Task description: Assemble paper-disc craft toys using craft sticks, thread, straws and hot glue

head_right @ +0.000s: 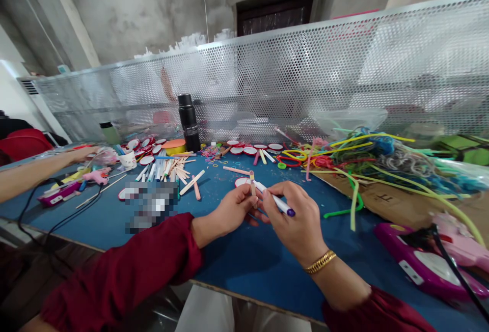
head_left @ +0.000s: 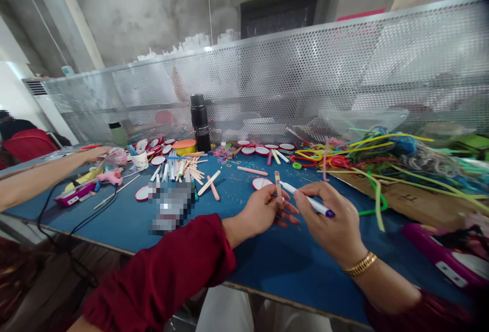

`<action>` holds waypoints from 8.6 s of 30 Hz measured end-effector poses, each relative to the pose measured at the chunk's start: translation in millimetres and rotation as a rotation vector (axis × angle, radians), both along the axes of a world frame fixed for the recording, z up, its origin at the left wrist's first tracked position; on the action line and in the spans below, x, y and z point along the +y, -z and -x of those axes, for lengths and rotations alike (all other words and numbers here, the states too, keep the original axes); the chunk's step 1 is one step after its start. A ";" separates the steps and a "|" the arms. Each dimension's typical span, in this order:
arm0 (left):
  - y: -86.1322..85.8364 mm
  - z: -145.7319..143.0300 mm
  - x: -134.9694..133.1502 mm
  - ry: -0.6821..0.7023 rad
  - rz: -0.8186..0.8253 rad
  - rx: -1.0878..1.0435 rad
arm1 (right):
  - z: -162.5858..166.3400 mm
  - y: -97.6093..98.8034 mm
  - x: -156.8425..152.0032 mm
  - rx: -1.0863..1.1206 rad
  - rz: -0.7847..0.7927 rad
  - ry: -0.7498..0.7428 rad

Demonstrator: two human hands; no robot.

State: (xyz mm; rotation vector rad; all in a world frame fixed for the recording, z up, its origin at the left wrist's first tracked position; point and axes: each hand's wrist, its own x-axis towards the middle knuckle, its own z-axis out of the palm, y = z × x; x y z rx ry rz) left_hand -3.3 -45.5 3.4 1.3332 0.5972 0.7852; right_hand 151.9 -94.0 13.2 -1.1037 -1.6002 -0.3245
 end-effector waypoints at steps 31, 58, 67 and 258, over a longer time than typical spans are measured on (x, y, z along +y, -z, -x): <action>3.1 -1.0 1.8 -0.015 -0.019 -0.044 | 1.4 0.5 -0.6 -0.021 0.003 -0.019; 0.7 -1.4 1.2 -0.030 0.002 -0.011 | -1.0 4.0 2.6 -0.012 -0.013 -0.011; -0.8 -1.0 0.5 -0.036 -0.007 0.016 | 1.4 2.6 1.8 -0.024 -0.025 -0.016; -11.2 4.2 -0.9 -0.089 -0.086 0.103 | 1.7 1.5 -3.6 0.039 0.032 -0.021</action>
